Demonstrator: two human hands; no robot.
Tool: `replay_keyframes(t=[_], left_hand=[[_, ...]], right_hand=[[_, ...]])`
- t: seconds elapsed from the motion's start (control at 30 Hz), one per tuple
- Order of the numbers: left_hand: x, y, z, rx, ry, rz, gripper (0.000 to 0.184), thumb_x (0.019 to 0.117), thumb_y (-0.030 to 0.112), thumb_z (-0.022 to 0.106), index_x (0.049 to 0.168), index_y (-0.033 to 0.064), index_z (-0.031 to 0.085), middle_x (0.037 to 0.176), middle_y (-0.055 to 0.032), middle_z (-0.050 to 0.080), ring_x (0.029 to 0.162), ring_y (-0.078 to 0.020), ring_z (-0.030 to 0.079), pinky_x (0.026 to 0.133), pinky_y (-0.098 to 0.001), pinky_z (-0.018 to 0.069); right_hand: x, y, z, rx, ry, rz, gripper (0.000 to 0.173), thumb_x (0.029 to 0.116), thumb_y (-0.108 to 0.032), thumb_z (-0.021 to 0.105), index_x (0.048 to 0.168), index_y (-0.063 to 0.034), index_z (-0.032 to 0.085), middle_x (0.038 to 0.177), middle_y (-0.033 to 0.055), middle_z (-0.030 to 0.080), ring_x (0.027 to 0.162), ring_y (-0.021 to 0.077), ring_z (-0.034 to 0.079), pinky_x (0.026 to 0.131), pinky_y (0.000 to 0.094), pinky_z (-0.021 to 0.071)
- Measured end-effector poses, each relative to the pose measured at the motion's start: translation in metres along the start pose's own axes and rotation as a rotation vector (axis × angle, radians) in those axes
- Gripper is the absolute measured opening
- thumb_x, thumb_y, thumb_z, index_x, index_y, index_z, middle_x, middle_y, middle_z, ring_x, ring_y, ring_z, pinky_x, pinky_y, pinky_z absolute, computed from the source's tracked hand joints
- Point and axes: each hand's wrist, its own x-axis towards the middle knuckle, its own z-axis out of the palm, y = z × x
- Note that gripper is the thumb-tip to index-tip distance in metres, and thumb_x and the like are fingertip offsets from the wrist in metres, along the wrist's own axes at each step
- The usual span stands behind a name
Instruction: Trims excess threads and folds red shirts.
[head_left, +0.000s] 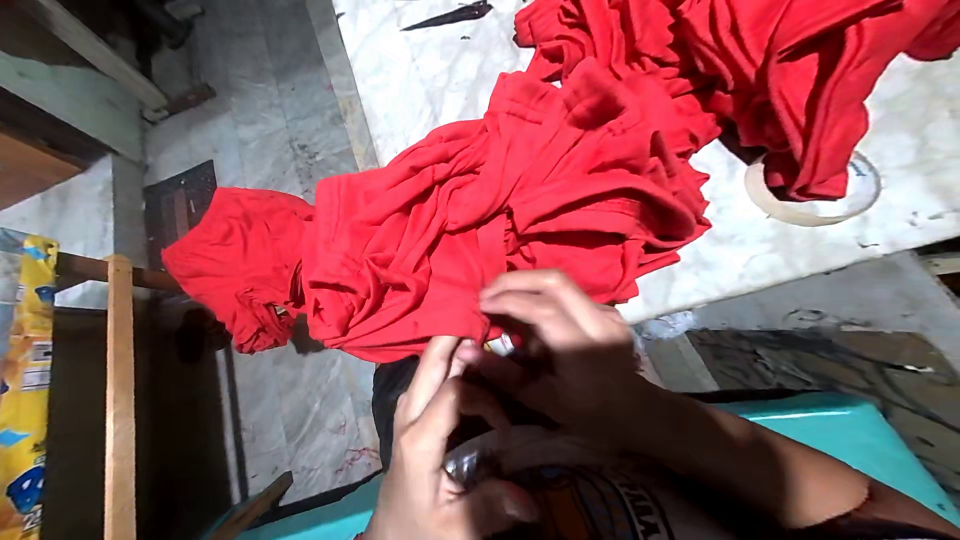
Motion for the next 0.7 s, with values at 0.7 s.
replay_keyframes(t=[0.7], left_hand=[[0.011,-0.033,0.002,0.152,0.336,0.003,0.038,0.1016,0.051,0.054,0.105,0.0137,0.062,0.108,0.0107,0.064,0.101,0.0077,0.061,0.085,-0.0122,0.0528]], right_hand=[[-0.002,0.004,0.009,0.749,-0.098,0.357,0.011,0.0927,-0.005,0.066,0.103,-0.0055,0.064,0.084,-0.0098,0.066,0.071,-0.0123,0.054,0.066,0.0052,0.0469]])
